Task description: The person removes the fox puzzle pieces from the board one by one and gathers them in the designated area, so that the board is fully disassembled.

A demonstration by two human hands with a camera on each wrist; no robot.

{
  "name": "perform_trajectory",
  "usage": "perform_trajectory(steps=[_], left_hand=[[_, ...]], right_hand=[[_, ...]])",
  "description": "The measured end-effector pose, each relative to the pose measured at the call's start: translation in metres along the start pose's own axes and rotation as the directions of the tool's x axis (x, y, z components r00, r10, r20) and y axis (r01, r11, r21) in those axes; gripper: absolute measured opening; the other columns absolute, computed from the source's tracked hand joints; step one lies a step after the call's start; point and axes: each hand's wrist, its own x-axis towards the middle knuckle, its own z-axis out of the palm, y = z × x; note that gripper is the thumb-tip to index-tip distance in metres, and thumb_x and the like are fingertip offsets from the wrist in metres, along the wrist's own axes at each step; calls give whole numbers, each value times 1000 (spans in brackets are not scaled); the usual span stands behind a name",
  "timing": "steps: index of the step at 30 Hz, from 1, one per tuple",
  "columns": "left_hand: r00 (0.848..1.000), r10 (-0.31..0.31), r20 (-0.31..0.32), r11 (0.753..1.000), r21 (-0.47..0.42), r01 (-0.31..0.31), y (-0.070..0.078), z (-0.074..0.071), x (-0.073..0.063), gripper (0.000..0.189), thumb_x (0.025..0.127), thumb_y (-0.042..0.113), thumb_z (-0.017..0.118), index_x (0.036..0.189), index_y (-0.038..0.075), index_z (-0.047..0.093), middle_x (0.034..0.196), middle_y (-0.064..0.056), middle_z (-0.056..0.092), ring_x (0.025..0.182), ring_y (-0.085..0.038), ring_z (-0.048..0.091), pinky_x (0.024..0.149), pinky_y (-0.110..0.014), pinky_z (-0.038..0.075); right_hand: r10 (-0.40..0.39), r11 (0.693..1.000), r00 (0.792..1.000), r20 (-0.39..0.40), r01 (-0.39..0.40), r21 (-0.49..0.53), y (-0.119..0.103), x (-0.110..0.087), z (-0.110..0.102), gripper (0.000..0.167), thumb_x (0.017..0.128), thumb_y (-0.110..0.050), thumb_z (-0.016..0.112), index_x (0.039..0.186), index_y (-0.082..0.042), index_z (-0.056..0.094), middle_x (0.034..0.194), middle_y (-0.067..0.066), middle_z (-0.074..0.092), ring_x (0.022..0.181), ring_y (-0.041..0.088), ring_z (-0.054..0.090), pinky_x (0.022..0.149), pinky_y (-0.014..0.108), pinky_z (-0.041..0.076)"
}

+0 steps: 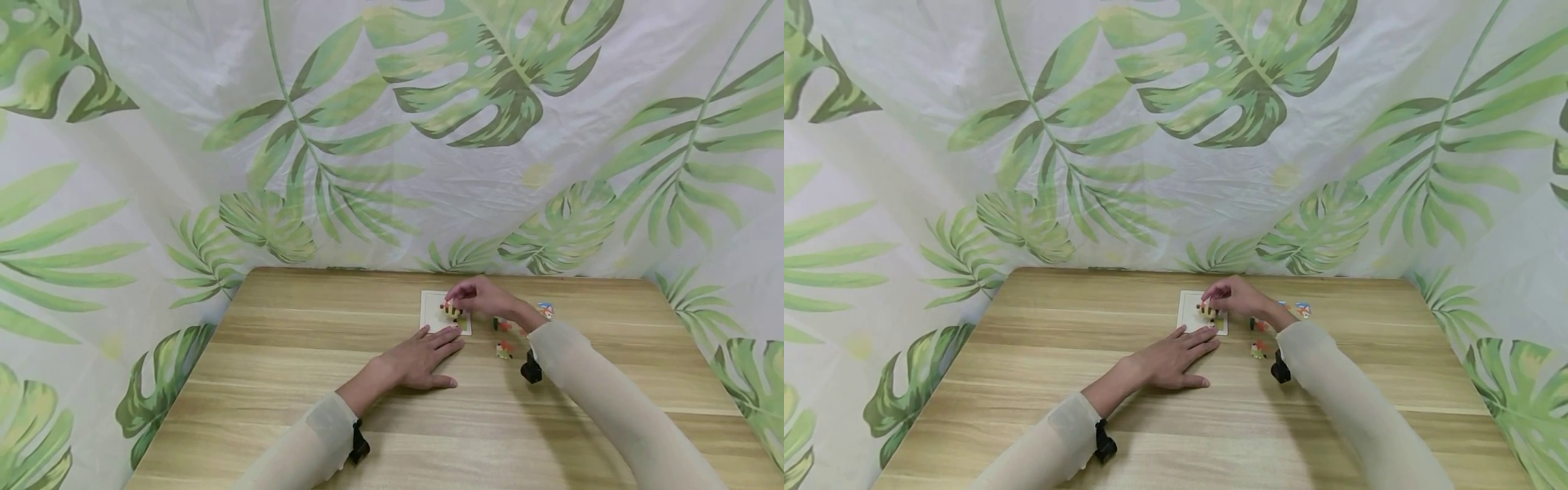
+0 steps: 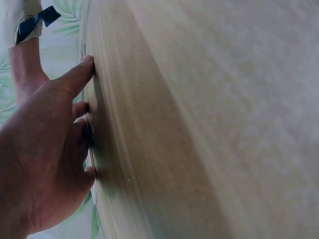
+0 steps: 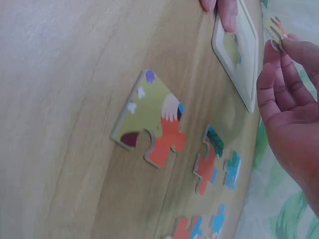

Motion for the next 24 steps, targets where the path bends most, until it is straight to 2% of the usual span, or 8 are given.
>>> perform_trajectory(steps=[3, 6, 12, 17, 24], left_hand=[[1000, 0, 2, 1000, -1, 0, 0, 0, 0, 84, 107, 66, 45, 171, 18, 21, 179, -2, 9, 164, -17, 11, 132, -49, 15], [1000, -1, 1, 1000, -2, 1, 1, 0, 0, 84, 107, 66, 46, 171, 18, 21, 179, -1, 9, 164, -17, 11, 132, -49, 15], [1000, -1, -2, 1000, -1, 1, 1, 0, 0, 84, 107, 66, 45, 171, 18, 22, 179, -2, 10, 164, -17, 12, 132, -49, 16], [1000, -7, 9, 1000, -17, 7, 1, 1, 0, 84, 107, 66, 46, 172, 20, 21, 179, -1, 9, 164, -16, 10, 132, -48, 15], [1000, -6, 6, 1000, -29, 6, 0, 0, 0, 84, 107, 65, 46, 172, 20, 20, 179, 0, 8, 164, -15, 9, 132, -49, 14]], right_hand=[[-11, 1000, 1000, 6, 11, -8, -2, -5, -3, 20, 103, -3, 68, 120, 2, 76, 115, 17, 77, 99, 21, 70, 86, 32, 60], [-12, 1000, 1000, 10, 12, -22, -3, -10, -5, 19, 103, -4, 68, 120, 0, 76, 116, 14, 78, 102, 16, 70, 90, 33, 60], [-23, 998, 1000, 13, 24, -65, -4, -20, -10, 19, 104, -6, 67, 120, -1, 76, 113, 13, 78, 94, 20, 68, 84, 41, 59], [-1, 999, 1000, 31, 2, -46, -4, -29, -13, 20, 105, -5, 65, 121, -1, 75, 108, 16, 76, 88, 21, 63, 81, 43, 58], [34, 999, 998, 51, -33, -22, -6, -44, -19, 22, 105, -7, 65, 124, 2, 73, 115, 17, 75, 94, 21, 66, 85, 42, 58]])
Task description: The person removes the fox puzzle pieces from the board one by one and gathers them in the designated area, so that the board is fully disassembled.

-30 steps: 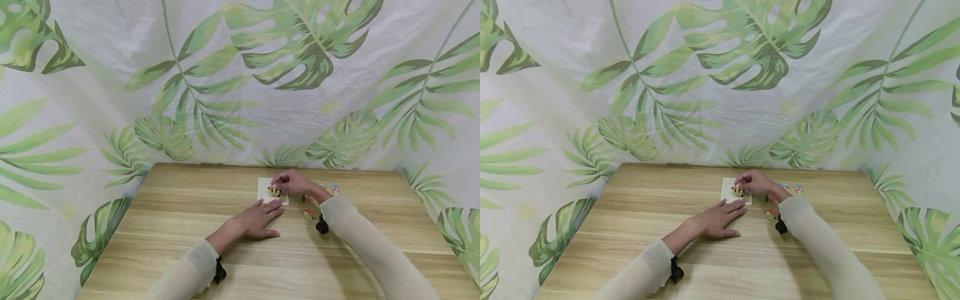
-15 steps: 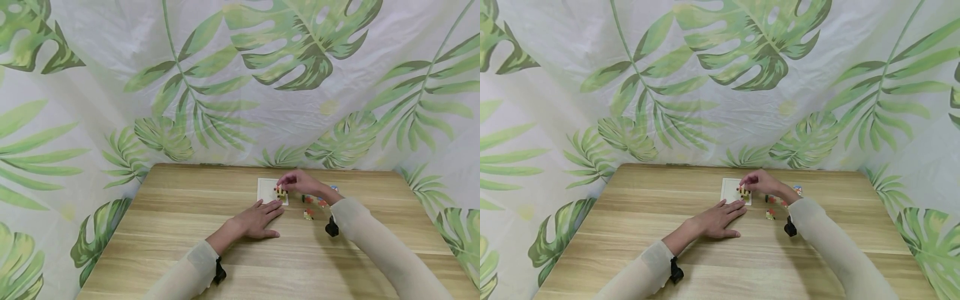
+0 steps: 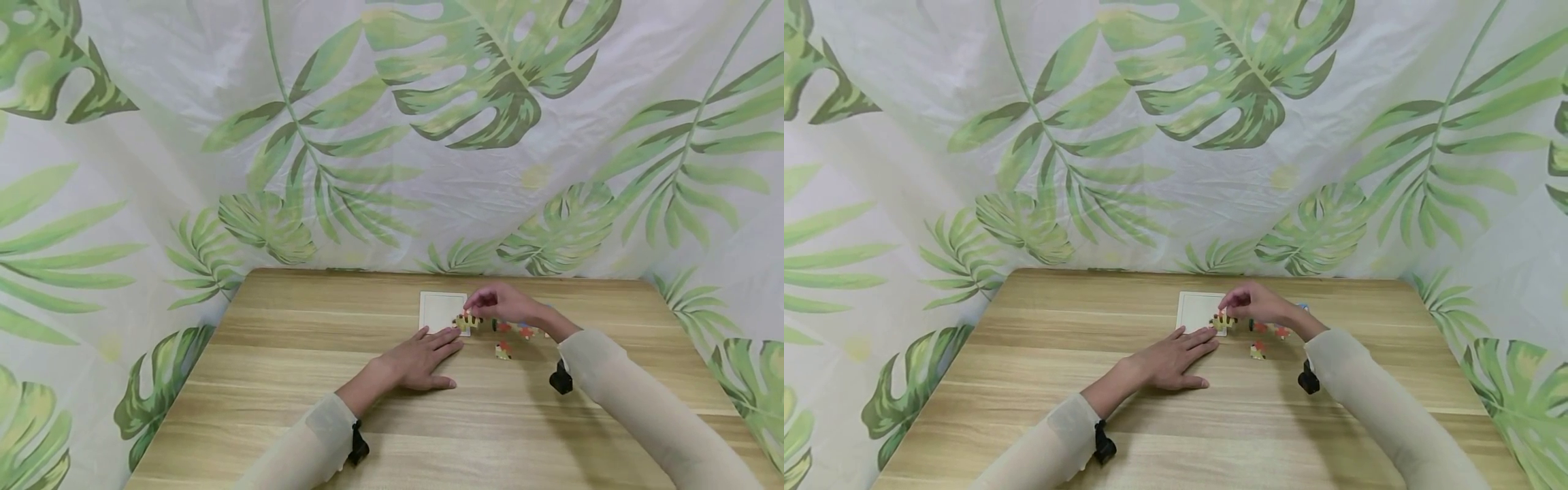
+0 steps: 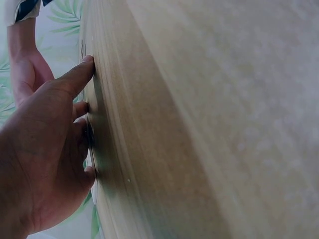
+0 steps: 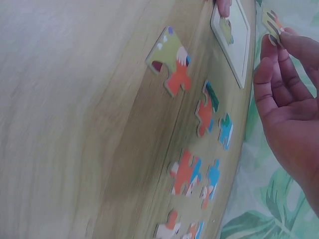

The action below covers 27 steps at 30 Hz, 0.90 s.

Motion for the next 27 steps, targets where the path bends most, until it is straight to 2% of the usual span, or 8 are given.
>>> perform_trajectory(steps=[7, 15, 22, 27], left_hand=[[1000, 0, -9, 1000, 11, 0, -1, 1, 0, 84, 106, 67, 45, 172, 20, 20, 179, -1, 9, 164, -16, 9, 132, -48, 14], [1000, -1, -7, 1000, -1, 1, 0, 0, 0, 85, 106, 66, 46, 172, 19, 20, 179, -2, 9, 164, -16, 9, 132, -49, 14], [1000, 6, -9, 1000, -1, -6, -2, 0, 0, 84, 106, 66, 46, 172, 19, 20, 179, -2, 9, 164, -15, 9, 132, -49, 14], [1000, 15, -9, 1000, -11, -15, 0, -1, 0, 84, 107, 64, 46, 171, 18, 21, 179, -4, 10, 164, -17, 10, 132, -50, 15]], right_hand=[[-51, 998, 999, 13, 52, -45, 7, -15, -7, 19, 105, -6, 66, 120, 1, 76, 99, 19, 74, 77, 12, 59, 69, 26, 51], [-83, 995, 996, 27, 85, -55, 16, -31, -13, 17, 103, -4, 67, 117, 0, 77, 102, 17, 76, 81, 14, 62, 71, 33, 56], [-88, 994, 995, 42, 90, -66, 21, -44, -16, 15, 103, -4, 68, 114, -2, 78, 97, 17, 75, 74, 12, 60, 64, 24, 51], [-120, 989, 992, 50, 124, -76, 28, -55, -18, 15, 102, -2, 68, 113, 2, 78, 99, 16, 76, 74, 9, 59, 62, 25, 52]])
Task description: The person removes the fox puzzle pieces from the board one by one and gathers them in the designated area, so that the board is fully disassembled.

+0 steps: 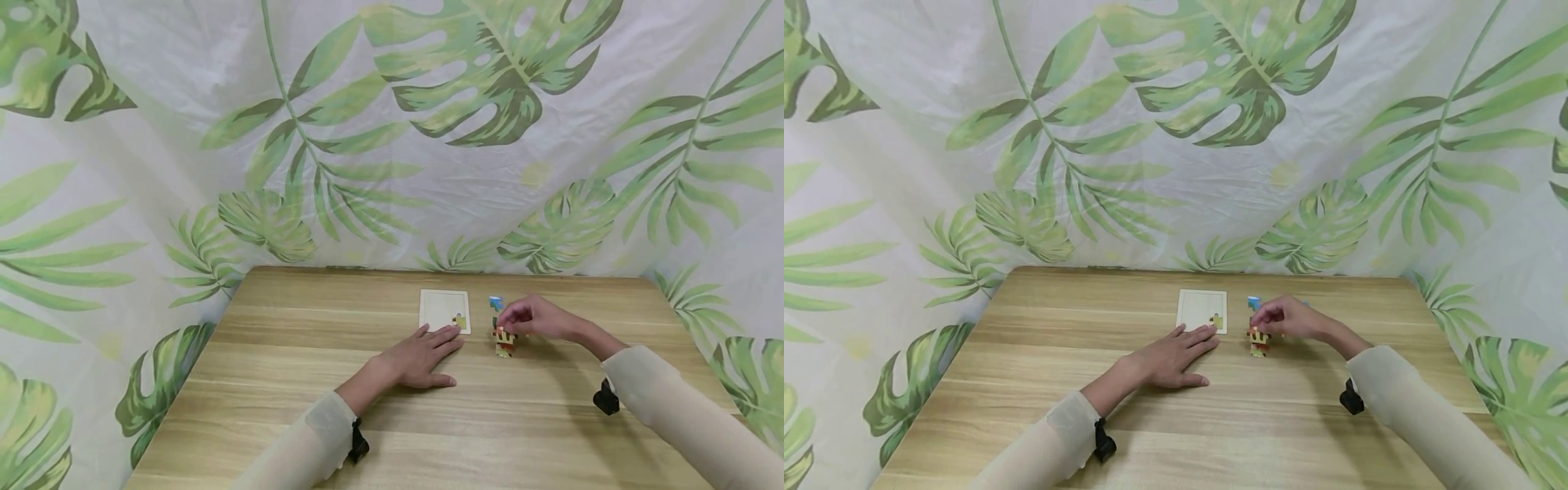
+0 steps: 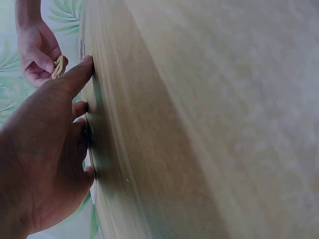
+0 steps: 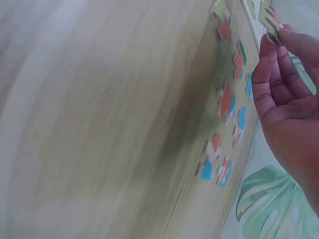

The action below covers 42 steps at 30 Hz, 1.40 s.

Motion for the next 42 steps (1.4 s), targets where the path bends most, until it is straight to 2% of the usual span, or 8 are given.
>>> perform_trajectory(steps=[4, 8, 11, 15, 22, 27, 34, 42], left_hand=[[1000, -3, 2, 1000, -2, 3, 1, -1, 0, 83, 107, 64, 46, 171, 18, 21, 179, -3, 10, 164, -17, 10, 132, -49, 15], [1000, -12, 7, 1000, -4, 12, 2, 0, 0, 84, 107, 65, 47, 171, 19, 21, 179, -2, 9, 164, -15, 9, 133, -48, 14], [1000, -16, 14, 1000, -8, 17, 2, 0, 1, 84, 106, 65, 47, 172, 20, 20, 179, -1, 8, 164, -15, 8, 133, -47, 13], [1000, -16, 17, 1000, -10, 16, 2, 0, 1, 84, 107, 65, 47, 172, 20, 20, 179, -1, 8, 164, -15, 8, 133, -47, 13], [1000, -13, 14, 1000, -13, 13, 2, 0, 1, 83, 107, 64, 47, 171, 19, 21, 179, -2, 9, 164, -16, 9, 133, -47, 13], [1000, -15, 10, 1000, -13, 15, 2, 1, 1, 83, 107, 64, 47, 171, 19, 21, 179, -1, 9, 164, -15, 8, 133, -47, 13], [1000, -23, 12, 1000, -21, 24, 2, 0, 1, 83, 107, 64, 48, 171, 19, 21, 179, -1, 9, 164, -15, 8, 133, -47, 12], [1000, -23, 14, 999, -29, 23, 2, -2, 0, 83, 107, 63, 49, 171, 19, 21, 179, -1, 9, 164, -15, 8, 133, -47, 12]], right_hand=[[8, 1000, 1000, -8, -8, 5, 3, -10, -1, 16, 101, 0, 69, 114, 4, 77, 106, 17, 77, 83, 8, 64, 69, 22, 54], [28, 1000, 999, -18, -28, -14, 4, -21, -2, 15, 100, -1, 71, 114, 0, 78, 105, 15, 75, 84, 7, 62, 69, 21, 53], [9, 1000, 1000, -17, -10, -27, 7, -28, -3, 15, 101, 0, 69, 113, 0, 78, 102, 15, 73, 83, 7, 61, 70, 21, 54], [-6, 1000, 1000, -9, 5, -11, 12, -36, -3, 16, 102, 2, 67, 113, 1, 78, 102, 17, 75, 84, 8, 63, 71, 23, 56], [22, 1000, 1000, 1, -22, -3, 18, -47, -2, 16, 100, 3, 68, 112, -1, 78, 105, 16, 76, 86, 7, 61, 72, 21, 54], [29, 1000, 999, 13, -29, -1, 21, -50, -1, 15, 100, 3, 68, 111, 0, 78, 110, 19, 75, 88, 7, 63, 73, 21, 54], [31, 999, 999, 13, -31, -12, 21, -51, 1, 14, 100, 4, 67, 109, 1, 78, 102, 17, 75, 84, 4, 61, 71, 20, 53], [32, 998, 999, -9, -33, -54, 23, -50, 1, 14, 99, 5, 69, 108, 0, 78, 101, 14, 77, 81, 2, 60, 69, 19, 52]])
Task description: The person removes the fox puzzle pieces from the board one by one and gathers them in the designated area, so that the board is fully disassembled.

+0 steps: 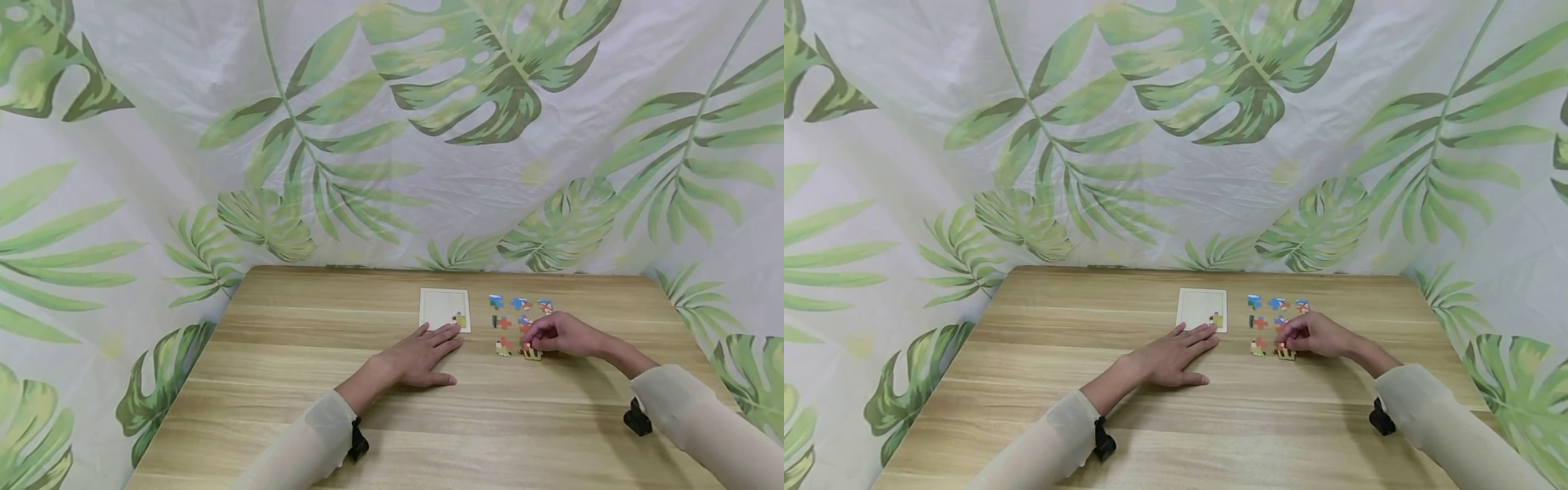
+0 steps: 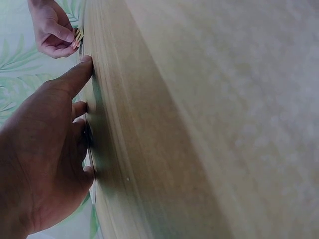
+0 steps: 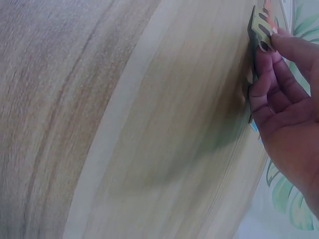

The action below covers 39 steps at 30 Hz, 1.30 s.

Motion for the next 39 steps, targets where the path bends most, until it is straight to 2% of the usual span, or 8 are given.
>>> perform_trajectory(steps=[13, 22, 27, 33, 39], left_hand=[[1000, 6, -2, 1000, 12, -6, -2, 3, 1, 83, 107, 64, 47, 172, 19, 20, 179, -1, 8, 164, -15, 8, 133, -48, 13], [1000, -1, 4, 1000, 25, 1, -2, 4, 2, 84, 107, 65, 47, 172, 20, 18, 179, 0, 6, 164, -14, 6, 133, -47, 11], [1000, 5, -2, 1000, 23, -4, -2, 3, 2, 84, 107, 65, 47, 172, 19, 20, 179, -1, 8, 164, -14, 7, 133, -47, 13], [1000, 10, -4, 1000, 27, -10, -2, 4, 2, 84, 107, 65, 47, 172, 19, 20, 179, -2, 8, 164, -15, 7, 133, -48, 13], [1000, 11, -9, 999, 32, -10, -2, 4, 1, 84, 106, 65, 47, 172, 19, 20, 179, -1, 8, 164, -14, 7, 133, -47, 13]], right_hand=[[-9, 999, 999, -50, 7, -47, -3, -4, -1, 13, 97, 4, 72, 105, -3, 80, 98, 10, 78, 82, 4, 61, 69, 21, 53], [20, 993, 996, -90, -30, -113, -7, -1, -8, 13, 96, 3, 74, 106, -4, 80, 101, 10, 77, 82, 6, 60, 70, 22, 52], [22, 994, 996, -89, -31, -103, -15, 8, -7, 13, 97, 3, 73, 108, -1, 79, 107, 14, 76, 87, 8, 64, 75, 24, 56], [-12, 991, 996, -91, 0, -136, -21, 27, -2, 14, 97, 5, 71, 107, -2, 79, 104, 11, 78, 88, 8, 67, 76, 26, 58], [-15, 994, 996, -84, 6, -112, -22, 47, 3, 12, 98, 3, 71, 107, 0, 79, 102, 12, 78, 87, 9, 68, 75, 25, 57]])
